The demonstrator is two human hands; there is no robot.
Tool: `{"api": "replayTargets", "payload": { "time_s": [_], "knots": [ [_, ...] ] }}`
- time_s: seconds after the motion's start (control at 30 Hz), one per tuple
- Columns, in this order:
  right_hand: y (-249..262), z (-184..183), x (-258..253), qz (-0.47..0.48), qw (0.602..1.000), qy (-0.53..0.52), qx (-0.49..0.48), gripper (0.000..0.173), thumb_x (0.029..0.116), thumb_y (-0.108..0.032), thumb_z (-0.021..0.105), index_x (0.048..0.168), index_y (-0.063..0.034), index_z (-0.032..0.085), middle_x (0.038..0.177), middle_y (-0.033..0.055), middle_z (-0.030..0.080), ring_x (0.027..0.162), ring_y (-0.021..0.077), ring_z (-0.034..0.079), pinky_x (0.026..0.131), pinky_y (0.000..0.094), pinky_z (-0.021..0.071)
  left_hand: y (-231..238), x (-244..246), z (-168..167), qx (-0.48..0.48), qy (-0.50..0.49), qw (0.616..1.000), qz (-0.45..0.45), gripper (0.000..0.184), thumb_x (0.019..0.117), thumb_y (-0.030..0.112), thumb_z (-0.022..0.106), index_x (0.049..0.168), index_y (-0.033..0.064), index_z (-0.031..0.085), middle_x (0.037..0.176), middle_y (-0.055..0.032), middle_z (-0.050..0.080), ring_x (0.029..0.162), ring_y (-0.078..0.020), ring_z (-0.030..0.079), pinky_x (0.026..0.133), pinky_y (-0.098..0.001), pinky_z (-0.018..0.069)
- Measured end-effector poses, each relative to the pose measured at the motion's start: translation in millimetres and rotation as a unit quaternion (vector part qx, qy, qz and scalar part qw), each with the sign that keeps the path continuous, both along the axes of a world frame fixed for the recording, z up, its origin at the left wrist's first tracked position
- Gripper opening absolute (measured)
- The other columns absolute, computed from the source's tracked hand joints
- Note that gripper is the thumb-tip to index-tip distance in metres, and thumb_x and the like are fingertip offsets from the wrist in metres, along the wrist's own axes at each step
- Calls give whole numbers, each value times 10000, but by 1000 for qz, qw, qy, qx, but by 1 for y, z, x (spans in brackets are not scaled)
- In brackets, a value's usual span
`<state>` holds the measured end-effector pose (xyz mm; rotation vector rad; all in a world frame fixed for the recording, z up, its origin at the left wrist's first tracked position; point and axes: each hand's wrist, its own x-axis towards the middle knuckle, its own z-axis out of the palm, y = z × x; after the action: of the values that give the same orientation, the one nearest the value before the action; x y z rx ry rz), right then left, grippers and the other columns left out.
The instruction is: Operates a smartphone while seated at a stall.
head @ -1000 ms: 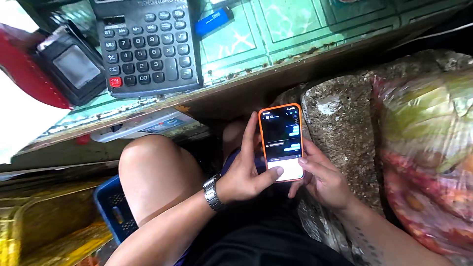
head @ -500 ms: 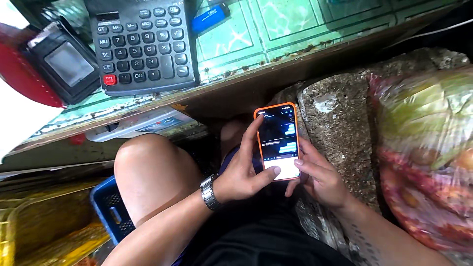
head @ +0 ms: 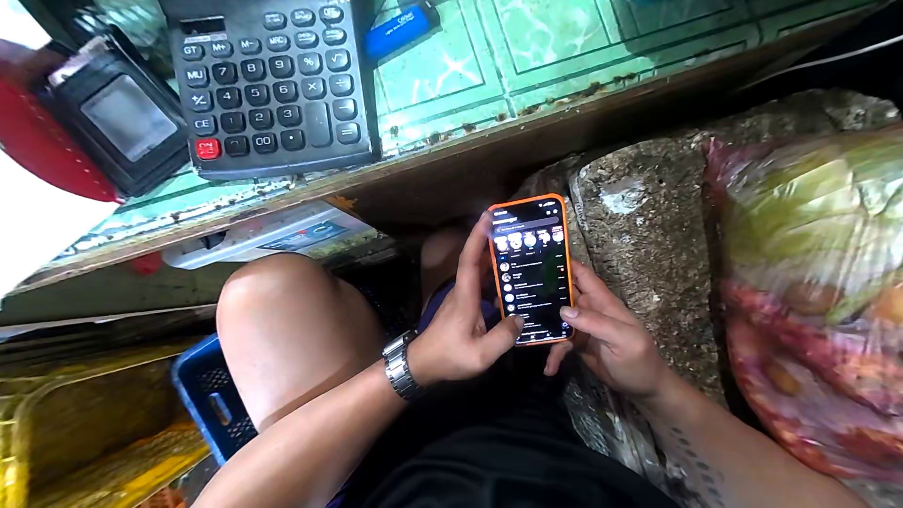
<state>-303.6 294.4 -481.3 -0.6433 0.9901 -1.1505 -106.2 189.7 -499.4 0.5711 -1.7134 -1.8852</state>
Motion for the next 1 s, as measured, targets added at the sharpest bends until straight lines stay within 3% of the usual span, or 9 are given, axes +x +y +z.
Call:
{"api": "replayTargets", "payload": {
  "time_s": [0.13, 0.3, 0.57, 0.87, 1.0],
  "knots": [
    [1, -1, 0, 24, 1000, 7, -9, 595, 984, -62, 374, 1562, -132, 257, 1354, 165, 600, 1042, 294, 719, 563, 398, 644, -2, 0, 6, 39, -29, 997, 63, 962, 937, 11, 570, 1648, 237, -38, 1302, -131, 638, 1052, -244, 712, 874, -422, 633],
    [3, -1, 2, 45, 999, 13, -11, 618, 972, -54, 387, 1568, -131, 243, 1365, 155, 592, 1065, 288, 712, 570, 396, 646, -4, 0, 7, 72, -50, 993, 82, 807, 940, 12, 635, 1614, 131, 209, 1272, -124, 669, 1026, -229, 725, 875, -391, 637],
    [2, -1, 2, 57, 998, 2, -6, 642, 954, -46, 390, 1570, -133, 233, 1378, 161, 585, 1069, 295, 712, 552, 401, 642, -4, -2, 9, 80, -77, 987, 114, 584, 970, -2, 631, 1489, 108, 387, 1130, -107, 719, 954, -225, 742, 827, -382, 647],
    [2, -2, 1, 46, 999, 14, 4, 666, 914, -11, 370, 1558, -130, 248, 1357, 154, 603, 1021, 282, 727, 519, 395, 633, -7, 2, 5, 73, -79, 991, 76, 650, 953, 62, 524, 1562, 112, 302, 1265, -98, 666, 1087, -195, 697, 907, -387, 612],
    [2, -1, 1, 46, 999, 16, 9, 670, 914, -1, 366, 1561, -129, 248, 1352, 157, 604, 1027, 286, 727, 523, 401, 635, -6, 1, 7, 81, -80, 991, 77, 681, 936, 34, 559, 1561, 113, 300, 1244, -104, 674, 1078, -205, 703, 895, -384, 620]
  ]
}}
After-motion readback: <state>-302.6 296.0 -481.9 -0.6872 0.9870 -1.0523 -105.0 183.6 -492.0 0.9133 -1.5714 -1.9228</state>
